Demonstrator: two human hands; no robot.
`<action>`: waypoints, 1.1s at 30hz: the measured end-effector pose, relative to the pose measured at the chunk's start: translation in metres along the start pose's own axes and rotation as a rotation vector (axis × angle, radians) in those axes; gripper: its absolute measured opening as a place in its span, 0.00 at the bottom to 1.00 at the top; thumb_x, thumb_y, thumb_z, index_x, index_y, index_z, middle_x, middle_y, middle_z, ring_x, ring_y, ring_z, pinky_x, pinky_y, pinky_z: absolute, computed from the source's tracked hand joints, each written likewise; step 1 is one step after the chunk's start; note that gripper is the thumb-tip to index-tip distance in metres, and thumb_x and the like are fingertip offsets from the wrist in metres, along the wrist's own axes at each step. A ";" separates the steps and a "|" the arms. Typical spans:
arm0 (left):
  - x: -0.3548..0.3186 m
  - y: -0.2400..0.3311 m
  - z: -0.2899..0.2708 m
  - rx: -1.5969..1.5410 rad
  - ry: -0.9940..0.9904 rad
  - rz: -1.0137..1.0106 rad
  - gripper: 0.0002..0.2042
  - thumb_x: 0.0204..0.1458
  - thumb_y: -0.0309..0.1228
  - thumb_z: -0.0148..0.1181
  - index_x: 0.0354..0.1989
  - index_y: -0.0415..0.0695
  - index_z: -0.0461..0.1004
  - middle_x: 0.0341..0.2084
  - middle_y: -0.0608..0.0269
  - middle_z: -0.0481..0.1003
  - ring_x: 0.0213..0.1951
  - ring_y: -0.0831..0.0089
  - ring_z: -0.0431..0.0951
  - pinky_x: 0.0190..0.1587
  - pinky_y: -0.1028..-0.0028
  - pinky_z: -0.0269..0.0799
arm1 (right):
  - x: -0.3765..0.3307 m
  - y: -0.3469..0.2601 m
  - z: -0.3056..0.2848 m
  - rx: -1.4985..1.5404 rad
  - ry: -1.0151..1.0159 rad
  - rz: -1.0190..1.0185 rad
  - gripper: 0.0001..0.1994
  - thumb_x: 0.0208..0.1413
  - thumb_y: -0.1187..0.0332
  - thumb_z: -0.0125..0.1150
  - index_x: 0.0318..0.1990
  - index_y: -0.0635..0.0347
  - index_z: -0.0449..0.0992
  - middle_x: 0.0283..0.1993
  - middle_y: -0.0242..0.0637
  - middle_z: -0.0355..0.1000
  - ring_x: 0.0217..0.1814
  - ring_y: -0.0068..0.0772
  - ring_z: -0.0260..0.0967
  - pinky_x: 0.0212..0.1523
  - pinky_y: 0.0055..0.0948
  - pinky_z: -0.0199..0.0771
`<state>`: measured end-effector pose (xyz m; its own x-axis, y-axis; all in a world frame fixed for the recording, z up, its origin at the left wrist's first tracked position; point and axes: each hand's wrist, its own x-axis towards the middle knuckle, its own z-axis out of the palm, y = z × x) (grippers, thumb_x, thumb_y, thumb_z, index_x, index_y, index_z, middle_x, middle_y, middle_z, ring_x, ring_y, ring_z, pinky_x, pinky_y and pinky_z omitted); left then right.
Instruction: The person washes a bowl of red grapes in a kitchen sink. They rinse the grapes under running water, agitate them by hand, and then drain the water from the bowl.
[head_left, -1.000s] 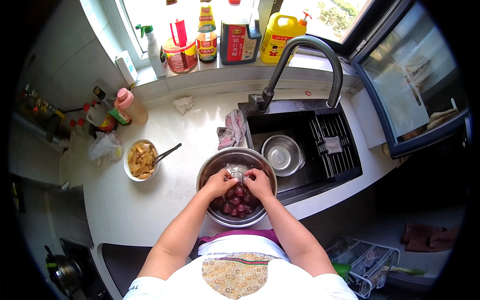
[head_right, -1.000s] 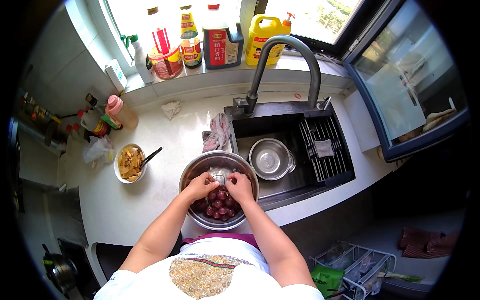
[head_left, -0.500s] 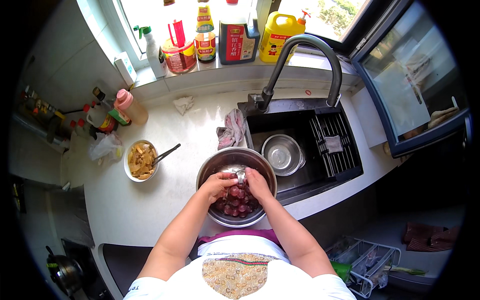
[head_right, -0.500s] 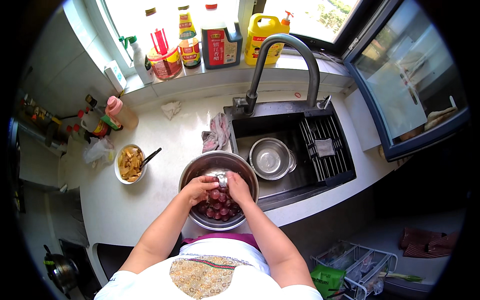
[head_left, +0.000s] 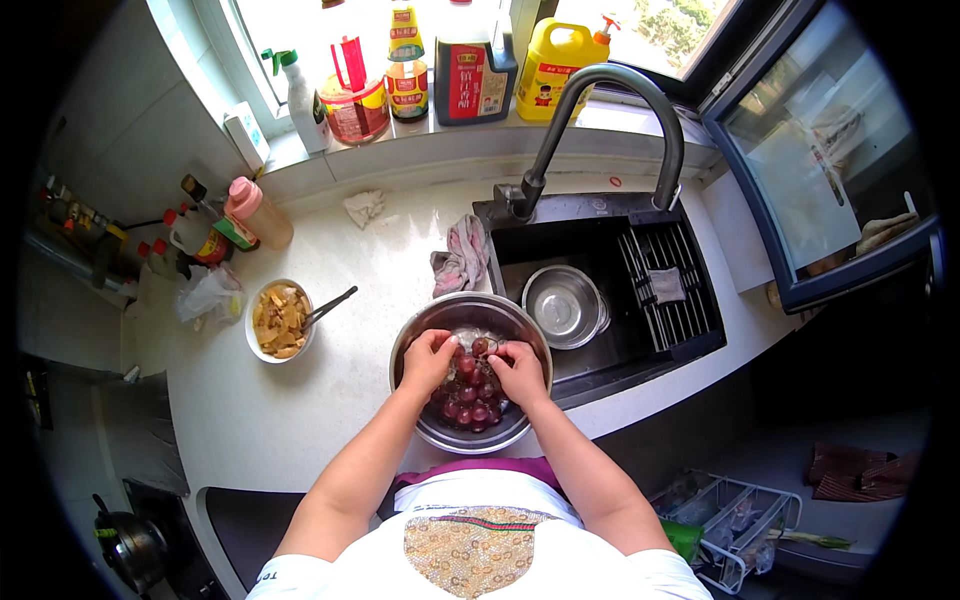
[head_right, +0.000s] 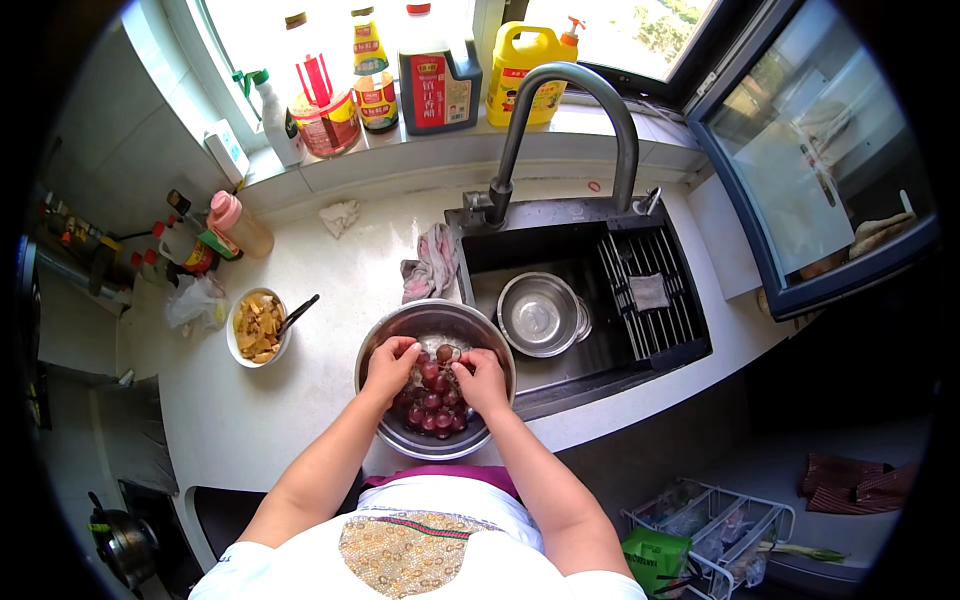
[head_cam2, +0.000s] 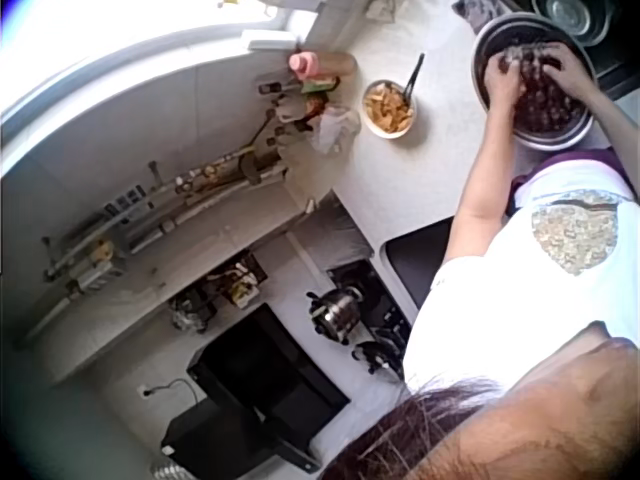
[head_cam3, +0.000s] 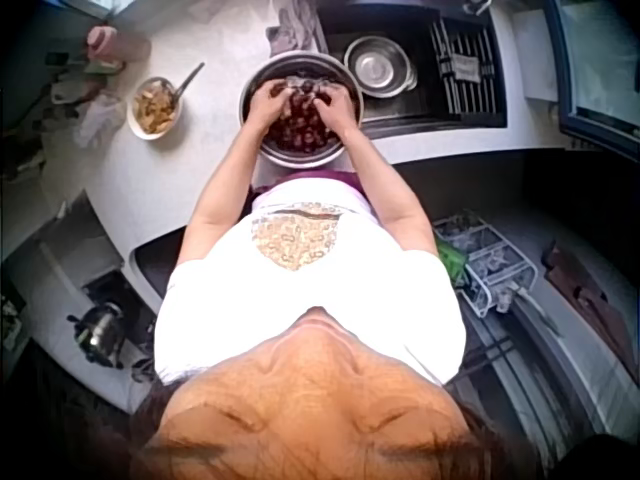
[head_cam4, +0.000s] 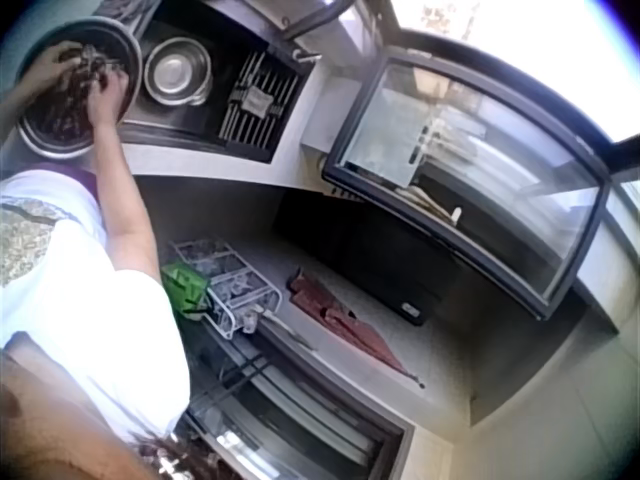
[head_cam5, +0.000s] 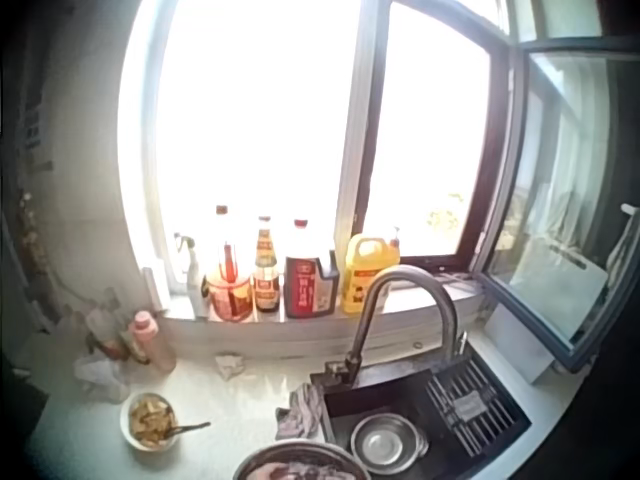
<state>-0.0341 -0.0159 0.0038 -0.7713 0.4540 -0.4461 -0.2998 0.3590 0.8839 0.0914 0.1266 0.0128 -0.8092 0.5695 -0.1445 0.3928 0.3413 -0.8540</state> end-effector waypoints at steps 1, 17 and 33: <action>0.000 -0.007 -0.001 0.026 -0.044 0.051 0.21 0.44 0.27 0.67 0.49 0.37 0.72 0.37 0.55 0.77 0.38 0.68 0.78 0.42 0.72 0.73 | -0.005 -0.005 0.002 -0.033 0.004 -0.031 0.14 0.45 0.69 0.65 0.42 0.58 0.77 0.53 0.49 0.66 0.57 0.48 0.64 0.57 0.37 0.65; -0.028 0.014 0.005 0.583 0.010 0.344 0.15 0.43 0.23 0.61 0.43 0.46 0.74 0.42 0.51 0.71 0.45 0.50 0.74 0.47 0.61 0.72 | -0.023 -0.028 0.012 -0.299 0.034 0.025 0.25 0.48 0.58 0.65 0.55 0.55 0.70 0.61 0.53 0.58 0.60 0.56 0.60 0.59 0.43 0.63; -0.028 0.036 0.001 0.801 -0.130 0.564 0.17 0.43 0.37 0.66 0.42 0.45 0.78 0.30 0.49 0.78 0.34 0.53 0.79 0.37 0.61 0.75 | -0.014 -0.013 0.005 -0.248 -0.085 -0.007 0.14 0.55 0.67 0.55 0.48 0.60 0.75 0.48 0.50 0.70 0.53 0.52 0.67 0.55 0.40 0.67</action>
<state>-0.0227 -0.0151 0.0484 -0.6026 0.7969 -0.0435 0.5983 0.4871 0.6363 0.0954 0.1102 0.0238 -0.8419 0.5052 -0.1896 0.4737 0.5236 -0.7081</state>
